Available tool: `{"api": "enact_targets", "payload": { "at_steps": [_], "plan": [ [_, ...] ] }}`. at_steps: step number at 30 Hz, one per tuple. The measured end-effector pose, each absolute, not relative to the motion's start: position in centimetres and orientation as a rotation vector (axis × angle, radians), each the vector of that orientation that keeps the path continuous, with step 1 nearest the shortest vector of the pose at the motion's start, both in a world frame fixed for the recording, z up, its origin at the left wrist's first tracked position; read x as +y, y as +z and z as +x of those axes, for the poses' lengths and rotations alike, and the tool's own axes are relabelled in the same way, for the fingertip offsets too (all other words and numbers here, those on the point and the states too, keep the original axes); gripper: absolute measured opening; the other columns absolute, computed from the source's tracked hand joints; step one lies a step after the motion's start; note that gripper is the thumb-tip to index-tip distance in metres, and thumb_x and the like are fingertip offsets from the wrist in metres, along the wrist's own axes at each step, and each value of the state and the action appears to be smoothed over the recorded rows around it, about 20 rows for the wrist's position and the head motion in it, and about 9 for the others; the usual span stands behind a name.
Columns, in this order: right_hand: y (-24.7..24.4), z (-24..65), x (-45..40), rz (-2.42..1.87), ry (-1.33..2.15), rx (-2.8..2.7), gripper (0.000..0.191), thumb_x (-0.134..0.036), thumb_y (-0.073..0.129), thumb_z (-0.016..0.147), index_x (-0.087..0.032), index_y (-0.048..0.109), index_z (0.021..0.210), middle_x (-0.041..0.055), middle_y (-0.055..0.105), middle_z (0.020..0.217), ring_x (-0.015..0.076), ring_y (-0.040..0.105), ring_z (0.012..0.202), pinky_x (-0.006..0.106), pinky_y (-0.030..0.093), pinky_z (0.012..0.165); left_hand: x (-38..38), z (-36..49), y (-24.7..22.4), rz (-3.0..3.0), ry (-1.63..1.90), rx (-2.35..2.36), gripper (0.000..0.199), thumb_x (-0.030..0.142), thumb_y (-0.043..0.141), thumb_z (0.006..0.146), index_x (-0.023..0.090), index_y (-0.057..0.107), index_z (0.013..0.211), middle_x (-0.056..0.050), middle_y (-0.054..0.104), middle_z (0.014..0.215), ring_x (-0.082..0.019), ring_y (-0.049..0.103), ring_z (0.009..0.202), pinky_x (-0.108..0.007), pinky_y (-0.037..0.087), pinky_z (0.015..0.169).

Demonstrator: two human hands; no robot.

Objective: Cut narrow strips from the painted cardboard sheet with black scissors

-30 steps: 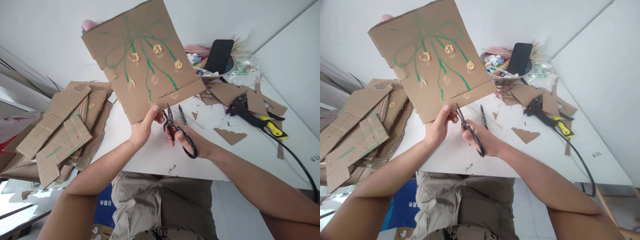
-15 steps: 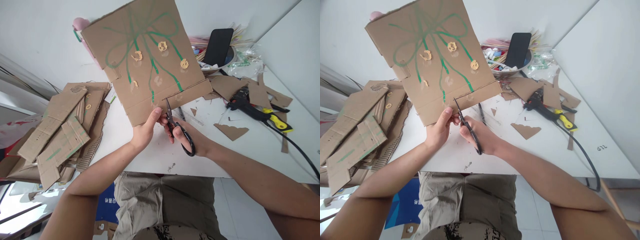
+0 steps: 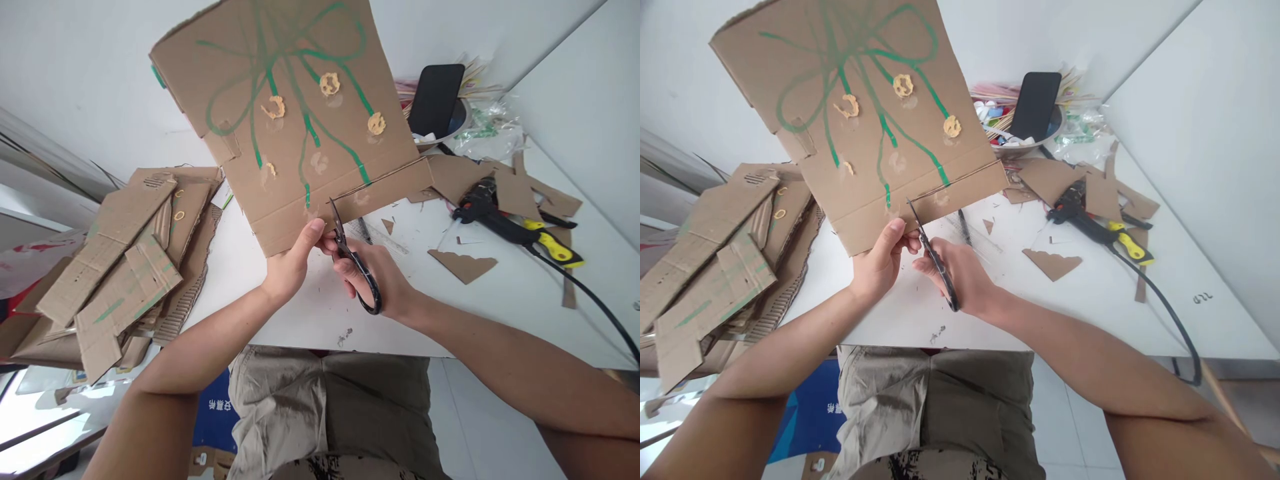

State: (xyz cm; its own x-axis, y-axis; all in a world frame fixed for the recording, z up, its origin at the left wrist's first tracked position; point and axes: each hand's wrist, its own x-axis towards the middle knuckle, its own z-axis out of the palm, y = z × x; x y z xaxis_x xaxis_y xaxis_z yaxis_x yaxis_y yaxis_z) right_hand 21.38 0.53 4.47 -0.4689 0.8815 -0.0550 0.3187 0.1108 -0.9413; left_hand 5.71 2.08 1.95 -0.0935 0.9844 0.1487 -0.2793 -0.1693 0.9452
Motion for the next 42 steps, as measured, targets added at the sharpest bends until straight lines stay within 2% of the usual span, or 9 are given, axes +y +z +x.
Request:
{"api": "enact_targets", "payload": {
  "at_steps": [4, 7, 12, 16, 22, 27, 32, 37, 42],
  "plan": [
    [4.2, 21.5, 0.4, -1.177, 1.416, -1.818, 0.080, -0.107, 0.046, 0.083, -0.028, 0.046, 0.085, -0.0086, 0.042, 0.050, 0.0152, 0.046, 0.040, 0.031, 0.037, 0.047, 2.2, 5.7, 1.8, 1.077, 1.482, 0.967, 0.051, 0.070, 0.087, 0.081, 0.023, 0.069, 0.070, -0.001, 0.072, 0.064, -0.017, 0.073, 0.060, -0.031, 0.064, 0.061],
    [4.0, 21.5, 0.4, -1.192, 1.411, -1.825, 0.084, -0.112, 0.041, 0.080, -0.028, 0.045, 0.081, -0.0083, 0.041, 0.049, 0.0152, 0.047, 0.039, 0.031, 0.036, 0.046, 2.2, 5.7, 1.6, 1.075, 1.486, 0.960, 0.051, 0.069, 0.086, 0.081, 0.023, 0.069, 0.069, 0.000, 0.071, 0.063, -0.017, 0.072, 0.058, -0.031, 0.064, 0.060],
    [4.0, 21.4, 0.7, -1.133, 1.340, -1.877, 0.094, -0.118, 0.030, 0.073, -0.026, 0.047, 0.085, -0.0060, 0.048, 0.059, 0.0154, 0.052, 0.044, 0.034, 0.044, 0.054, 2.0, 5.5, 1.4, 1.120, 1.441, 0.902, 0.052, 0.069, 0.085, 0.084, 0.022, 0.069, 0.066, 0.000, 0.070, 0.061, -0.016, 0.071, 0.058, -0.029, 0.064, 0.062],
    [4.3, 21.4, 0.8, -1.168, 1.294, -1.894, 0.093, -0.117, 0.027, 0.076, -0.027, 0.049, 0.083, -0.0067, 0.046, 0.053, 0.0158, 0.050, 0.042, 0.034, 0.042, 0.053, 1.9, 5.4, 1.4, 1.176, 1.471, 0.961, 0.053, 0.070, 0.082, 0.086, 0.023, 0.068, 0.067, 0.001, 0.067, 0.062, -0.014, 0.066, 0.056, -0.029, 0.060, 0.058],
    [4.5, 21.5, 0.6, -1.166, 1.360, -1.800, 0.084, -0.113, 0.041, 0.078, -0.029, 0.041, 0.073, -0.0074, 0.043, 0.048, 0.0134, 0.046, 0.039, 0.030, 0.035, 0.044, 1.9, 5.2, 1.0, 1.226, 1.571, 1.049, 0.050, 0.062, 0.083, 0.087, 0.024, 0.061, 0.064, 0.004, 0.058, 0.059, -0.012, 0.054, 0.054, -0.028, 0.049, 0.052],
    [4.0, 21.5, 0.5, -1.171, 1.418, -1.758, 0.081, -0.110, 0.050, 0.077, -0.029, 0.042, 0.073, -0.0082, 0.042, 0.044, 0.0138, 0.045, 0.036, 0.029, 0.036, 0.041, 1.6, 5.1, 0.5, 1.271, 1.560, 1.108, 0.053, 0.064, 0.080, 0.092, 0.025, 0.058, 0.063, 0.004, 0.055, 0.059, -0.013, 0.053, 0.055, -0.030, 0.051, 0.056],
    [3.8, 21.4, 0.5, -1.142, 1.409, -1.777, 0.079, -0.108, 0.050, 0.080, -0.030, 0.043, 0.073, -0.0076, 0.044, 0.042, 0.0146, 0.046, 0.035, 0.030, 0.040, 0.043, 1.6, 5.0, 0.1, 1.289, 1.548, 1.083, 0.054, 0.066, 0.078, 0.093, 0.025, 0.058, 0.064, 0.003, 0.054, 0.060, -0.013, 0.053, 0.057, -0.031, 0.051, 0.057],
    [3.9, 21.7, 0.9, -1.118, 1.442, -1.791, 0.085, -0.114, 0.048, 0.073, -0.029, 0.045, 0.076, -0.0085, 0.044, 0.049, 0.0137, 0.047, 0.039, 0.030, 0.041, 0.044, 2.1, 4.8, 0.3, 1.287, 1.564, 1.108, 0.056, 0.070, 0.077, 0.091, 0.025, 0.057, 0.064, 0.003, 0.054, 0.060, -0.014, 0.054, 0.058, -0.031, 0.052, 0.057],
    [4.3, 22.4, 1.7, -0.998, 1.465, -1.952, 0.090, -0.117, 0.043, 0.069, -0.028, 0.045, 0.085, -0.0048, 0.053, 0.069, 0.0141, 0.048, 0.054, 0.033, 0.044, 0.053, 3.3, 4.1, 1.7, 1.256, 1.609, 0.965, 0.055, 0.074, 0.087, 0.077, 0.024, 0.067, 0.066, 0.002, 0.060, 0.063, -0.013, 0.055, 0.057, -0.028, 0.050, 0.051]
  ]
}}
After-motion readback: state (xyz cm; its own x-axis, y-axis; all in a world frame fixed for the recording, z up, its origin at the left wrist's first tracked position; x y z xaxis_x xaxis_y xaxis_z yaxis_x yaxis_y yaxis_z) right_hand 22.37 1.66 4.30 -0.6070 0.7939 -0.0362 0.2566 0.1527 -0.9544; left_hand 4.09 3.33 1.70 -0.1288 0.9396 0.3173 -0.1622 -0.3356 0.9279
